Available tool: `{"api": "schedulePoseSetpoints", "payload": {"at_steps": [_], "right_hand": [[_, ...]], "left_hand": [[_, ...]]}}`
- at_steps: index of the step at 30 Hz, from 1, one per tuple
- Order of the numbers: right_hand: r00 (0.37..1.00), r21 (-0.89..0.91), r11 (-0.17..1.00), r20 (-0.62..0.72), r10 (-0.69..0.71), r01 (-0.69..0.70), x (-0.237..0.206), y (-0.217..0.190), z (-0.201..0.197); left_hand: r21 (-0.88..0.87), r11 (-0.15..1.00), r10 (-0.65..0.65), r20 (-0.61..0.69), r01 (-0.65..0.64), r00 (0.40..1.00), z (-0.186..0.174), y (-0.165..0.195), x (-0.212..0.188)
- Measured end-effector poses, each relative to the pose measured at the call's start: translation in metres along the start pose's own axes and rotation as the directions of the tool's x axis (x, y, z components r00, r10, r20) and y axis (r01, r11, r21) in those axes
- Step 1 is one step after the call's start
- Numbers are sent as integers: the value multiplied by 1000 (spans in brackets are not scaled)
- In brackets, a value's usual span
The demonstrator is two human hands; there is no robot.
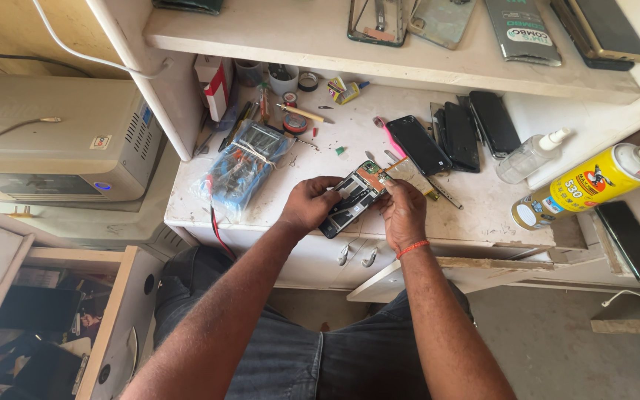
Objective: The person sits at a cluttered repair workbench and disassembles a smartphone. They pry open the phone's back cover, remove internal components and screws, handle the exposed frame and battery area, and work on the opened device with small hand tools.
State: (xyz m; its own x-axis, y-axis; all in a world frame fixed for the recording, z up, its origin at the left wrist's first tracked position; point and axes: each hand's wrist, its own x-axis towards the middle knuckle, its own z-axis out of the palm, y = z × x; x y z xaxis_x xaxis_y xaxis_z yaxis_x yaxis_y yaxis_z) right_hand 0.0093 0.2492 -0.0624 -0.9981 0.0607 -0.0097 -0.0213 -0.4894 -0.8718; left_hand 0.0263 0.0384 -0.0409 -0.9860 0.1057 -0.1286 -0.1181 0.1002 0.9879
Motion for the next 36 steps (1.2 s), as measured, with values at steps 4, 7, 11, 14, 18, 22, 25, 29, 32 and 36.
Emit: {"api": "schedulePoseSetpoints", "payload": {"at_steps": [4,7,11,14,18,22,25,29,32,36], "right_hand": [[1000,-3,1000,-11,-15,15,1,2,-1],[1000,-5,1000,0,-26,26,2,4,-2],[999,-11,1000,-19,-28,28,4,7,-5],[999,-34,999,-47,-26,25,5,9,-7],[999,20,999,22,-39,38,4,9,-8],[999,61,998,19,-31,30,2,6,-7],[997,17,998,43,-58,57,0,5,-4],[999,-51,997,-17,-51,50,-1,4,0],[998,-24,998,-7,-56,55,0,5,-1],[997,-43,997,-20,-68,67,3,8,-4]], "left_hand": [[-6,1000,22,-9,-22,1000,1,1,-2],[22,999,41,-22,-40,999,2,1,-3],[2,999,54,-22,-54,998,2,0,-4],[8,998,59,-37,-58,998,4,0,-7],[-4,995,97,-59,-98,994,6,0,-12],[92,986,148,-87,-140,985,7,2,-16],[85,988,141,-110,-132,984,10,4,-19],[178,977,143,-135,-118,980,10,10,-22],[214,968,161,-139,-129,977,9,13,-24],[236,962,175,-136,-140,975,9,15,-27]]}}
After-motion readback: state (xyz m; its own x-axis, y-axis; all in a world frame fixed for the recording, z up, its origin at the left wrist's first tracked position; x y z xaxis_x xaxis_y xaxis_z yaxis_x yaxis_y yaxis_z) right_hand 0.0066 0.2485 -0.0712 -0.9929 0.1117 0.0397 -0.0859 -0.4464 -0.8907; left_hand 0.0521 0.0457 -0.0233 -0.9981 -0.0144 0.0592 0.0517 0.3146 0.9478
